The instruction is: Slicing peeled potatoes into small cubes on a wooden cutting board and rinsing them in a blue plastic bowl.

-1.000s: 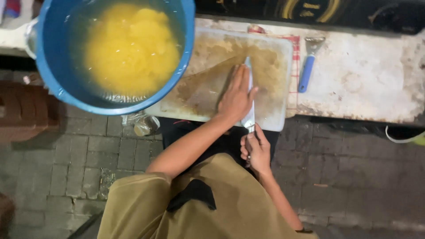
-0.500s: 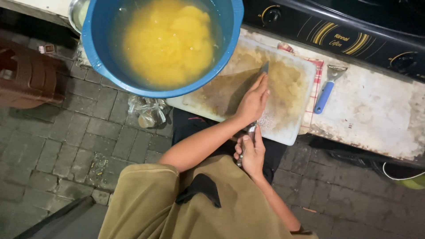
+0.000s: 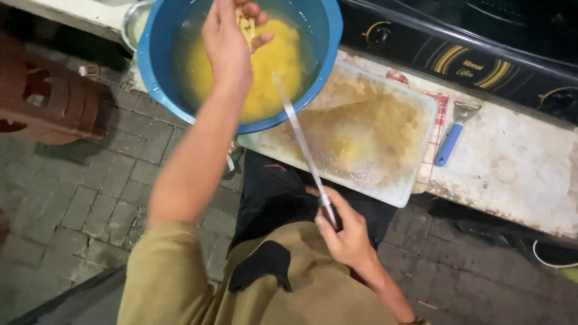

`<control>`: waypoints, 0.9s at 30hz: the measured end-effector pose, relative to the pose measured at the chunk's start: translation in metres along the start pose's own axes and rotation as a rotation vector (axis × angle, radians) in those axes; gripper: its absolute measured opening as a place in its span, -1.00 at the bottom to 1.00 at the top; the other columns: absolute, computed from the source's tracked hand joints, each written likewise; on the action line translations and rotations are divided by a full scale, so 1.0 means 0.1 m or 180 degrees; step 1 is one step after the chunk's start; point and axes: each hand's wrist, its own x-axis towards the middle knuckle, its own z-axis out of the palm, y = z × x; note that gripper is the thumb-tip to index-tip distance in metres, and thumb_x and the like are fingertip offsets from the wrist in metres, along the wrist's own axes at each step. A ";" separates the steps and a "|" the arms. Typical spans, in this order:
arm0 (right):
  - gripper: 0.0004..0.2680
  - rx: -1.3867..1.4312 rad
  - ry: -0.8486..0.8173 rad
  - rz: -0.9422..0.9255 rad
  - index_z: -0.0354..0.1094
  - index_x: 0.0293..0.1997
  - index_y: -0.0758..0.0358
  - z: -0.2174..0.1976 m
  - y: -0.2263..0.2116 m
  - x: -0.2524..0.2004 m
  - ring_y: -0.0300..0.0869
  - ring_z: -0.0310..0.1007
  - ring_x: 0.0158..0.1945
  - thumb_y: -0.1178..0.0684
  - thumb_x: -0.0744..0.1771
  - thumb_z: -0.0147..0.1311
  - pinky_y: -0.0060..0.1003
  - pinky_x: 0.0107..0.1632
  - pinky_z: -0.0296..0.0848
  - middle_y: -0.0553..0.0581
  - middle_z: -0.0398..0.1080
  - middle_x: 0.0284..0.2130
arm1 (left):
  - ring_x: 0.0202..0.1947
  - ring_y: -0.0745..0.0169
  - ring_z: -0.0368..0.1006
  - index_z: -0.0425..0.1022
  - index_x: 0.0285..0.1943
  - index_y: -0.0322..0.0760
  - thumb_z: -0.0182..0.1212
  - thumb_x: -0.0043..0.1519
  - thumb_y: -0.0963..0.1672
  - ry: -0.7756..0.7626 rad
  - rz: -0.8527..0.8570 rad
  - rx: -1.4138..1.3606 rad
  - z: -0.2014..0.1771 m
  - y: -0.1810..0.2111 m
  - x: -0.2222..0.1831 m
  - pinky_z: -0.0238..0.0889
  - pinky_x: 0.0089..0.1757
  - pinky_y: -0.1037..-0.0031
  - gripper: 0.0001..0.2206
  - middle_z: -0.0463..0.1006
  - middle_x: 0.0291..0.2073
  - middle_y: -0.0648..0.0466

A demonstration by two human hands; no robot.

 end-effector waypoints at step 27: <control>-0.57 0.1293 0.1674 0.1151 0.03 0.35 0.37 -0.34 0.97 -0.41 -0.25 0.19 -0.58 0.29 0.29 -0.06 -0.46 -0.59 0.19 0.21 0.31 -0.35 | -0.32 -0.21 0.54 0.57 -0.04 -0.11 0.16 0.06 -0.17 -0.2693 0.1885 0.6100 -0.52 -0.87 1.26 0.36 -0.25 0.13 -0.72 0.64 -0.28 -0.08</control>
